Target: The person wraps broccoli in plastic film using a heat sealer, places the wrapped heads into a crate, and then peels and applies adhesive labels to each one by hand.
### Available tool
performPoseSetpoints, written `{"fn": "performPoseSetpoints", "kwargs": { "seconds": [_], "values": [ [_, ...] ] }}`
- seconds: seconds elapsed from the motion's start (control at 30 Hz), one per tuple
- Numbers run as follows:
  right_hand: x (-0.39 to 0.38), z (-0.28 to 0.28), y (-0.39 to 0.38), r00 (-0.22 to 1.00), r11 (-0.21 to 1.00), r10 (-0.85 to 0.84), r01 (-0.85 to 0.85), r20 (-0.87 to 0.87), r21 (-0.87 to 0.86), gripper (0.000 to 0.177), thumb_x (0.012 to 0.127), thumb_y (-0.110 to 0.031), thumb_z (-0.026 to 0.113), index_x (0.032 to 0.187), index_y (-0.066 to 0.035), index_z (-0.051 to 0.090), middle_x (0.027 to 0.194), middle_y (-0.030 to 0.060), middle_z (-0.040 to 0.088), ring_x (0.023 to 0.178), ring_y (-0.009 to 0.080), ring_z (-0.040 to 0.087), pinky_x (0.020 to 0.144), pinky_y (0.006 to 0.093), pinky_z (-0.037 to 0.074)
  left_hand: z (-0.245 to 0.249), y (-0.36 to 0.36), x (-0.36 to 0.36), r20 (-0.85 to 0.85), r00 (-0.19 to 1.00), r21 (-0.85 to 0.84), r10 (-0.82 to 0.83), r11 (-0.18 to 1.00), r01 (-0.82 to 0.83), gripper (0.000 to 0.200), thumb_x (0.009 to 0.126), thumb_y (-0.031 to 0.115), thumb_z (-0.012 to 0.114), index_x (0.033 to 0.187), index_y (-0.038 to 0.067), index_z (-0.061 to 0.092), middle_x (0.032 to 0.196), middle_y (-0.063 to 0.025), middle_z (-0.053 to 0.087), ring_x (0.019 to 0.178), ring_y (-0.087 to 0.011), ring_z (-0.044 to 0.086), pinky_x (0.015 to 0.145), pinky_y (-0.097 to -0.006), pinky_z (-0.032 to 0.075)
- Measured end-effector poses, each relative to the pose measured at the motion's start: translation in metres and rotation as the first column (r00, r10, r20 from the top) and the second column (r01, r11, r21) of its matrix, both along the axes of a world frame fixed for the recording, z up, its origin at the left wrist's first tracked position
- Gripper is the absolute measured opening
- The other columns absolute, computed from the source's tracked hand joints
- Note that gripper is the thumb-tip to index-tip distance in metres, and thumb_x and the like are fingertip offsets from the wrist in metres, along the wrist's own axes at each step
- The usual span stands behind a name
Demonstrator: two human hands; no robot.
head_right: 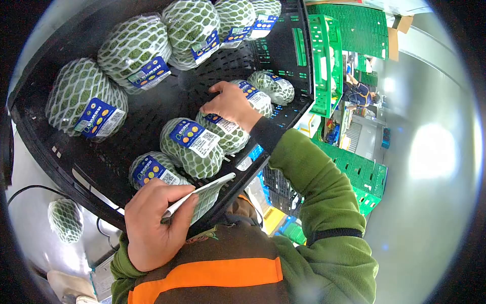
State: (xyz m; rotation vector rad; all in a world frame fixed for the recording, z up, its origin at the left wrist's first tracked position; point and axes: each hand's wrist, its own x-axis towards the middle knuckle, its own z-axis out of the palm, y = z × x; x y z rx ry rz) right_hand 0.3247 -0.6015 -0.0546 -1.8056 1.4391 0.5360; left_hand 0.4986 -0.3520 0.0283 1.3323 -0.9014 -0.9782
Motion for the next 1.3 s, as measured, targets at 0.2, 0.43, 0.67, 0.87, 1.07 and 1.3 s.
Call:
{"fn": "performPoseSetpoints", "kwargs": {
  "seconds": [0.2,0.43,0.67,0.87,1.07,1.3],
  "values": [
    [0.011,0.011,0.017,0.963,0.958,0.231,-0.250,-0.139,-0.140,0.057,0.071,-0.016,0.081,0.121,-0.001,0.059,0.080,0.0077,0.073,0.075,0.0184,0.070,0.072,0.0319,0.052,-0.002,-0.001,-0.001,0.012,1.000,0.000,0.008,1.000,-0.008,0.016,0.079,0.002,0.075,0.091,0.002,0.066,0.076,-0.0112,0.061,0.065,-0.0280,0.061,0.056,-0.0347,0.046],
    [0.016,0.014,0.024,0.944,0.922,0.303,-0.326,-0.132,-0.211,0.066,0.071,-0.016,0.079,0.130,-0.008,0.051,0.083,0.0071,0.072,0.083,0.0272,0.069,0.074,0.0365,0.052,-0.001,0.000,-0.003,0.036,0.999,0.020,0.028,0.999,-0.029,0.015,0.081,0.004,0.074,0.092,0.002,0.065,0.076,-0.0111,0.060,0.064,-0.0287,0.060,0.056,-0.0359,0.046],
    [-0.021,-0.013,-0.002,0.925,0.803,0.358,-0.373,-0.124,-0.465,0.067,0.076,-0.020,0.079,0.133,-0.003,0.048,0.087,0.0112,0.070,0.078,0.0251,0.067,0.074,0.0357,0.052,0.006,0.000,-0.001,0.013,1.000,0.084,-0.008,0.996,0.006,0.012,0.086,0.006,0.070,0.094,0.001,0.064,0.079,-0.0132,0.061,0.068,-0.0312,0.061,0.059,-0.0358,0.047],
    [0.043,0.089,0.025,0.876,0.994,-0.095,0.057,0.472,0.095,0.044,0.087,-0.028,0.074,0.120,-0.001,0.063,0.101,0.0077,0.069,0.093,0.0172,0.065,0.083,0.0307,0.051,0.008,-0.001,-0.002,-0.144,0.988,0.155,0.062,0.987,-0.039,0.012,0.093,0.008,0.062,0.100,-0.001,0.062,0.085,-0.0149,0.063,0.072,-0.0300,0.063,0.066,-0.0341,0.048],
    [0.046,0.158,0.066,0.700,0.885,0.366,-0.465,0.613,0.003,0.029,0.086,-0.019,0.076,0.109,-0.003,0.068,0.093,0.0045,0.067,0.088,0.0143,0.063,0.078,0.0296,0.050,0.010,-0.001,-0.005,-0.162,0.985,0.189,0.063,0.981,-0.032,0.016,0.098,0.014,0.057,0.099,-0.001,0.059,0.079,-0.0117,0.062,0.070,-0.0166,0.058,0.065,-0.0309,0.046],
    [0.036,0.153,0.086,0.568,0.825,0.557,-0.463,0.606,-0.325,0.016,0.078,-0.010,0.074,0.093,-0.005,0.070,0.085,0.0082,0.064,0.083,0.0266,0.063,0.069,0.0366,0.051,0.011,0.000,-0.007,-0.184,0.983,0.185,0.020,0.983,0.014,0.020,0.100,0.017,0.054,0.095,-0.001,0.060,0.073,-0.0053,0.057,0.068,-0.0086,0.050,0.063,-0.0271,0.042]
  ]
}}
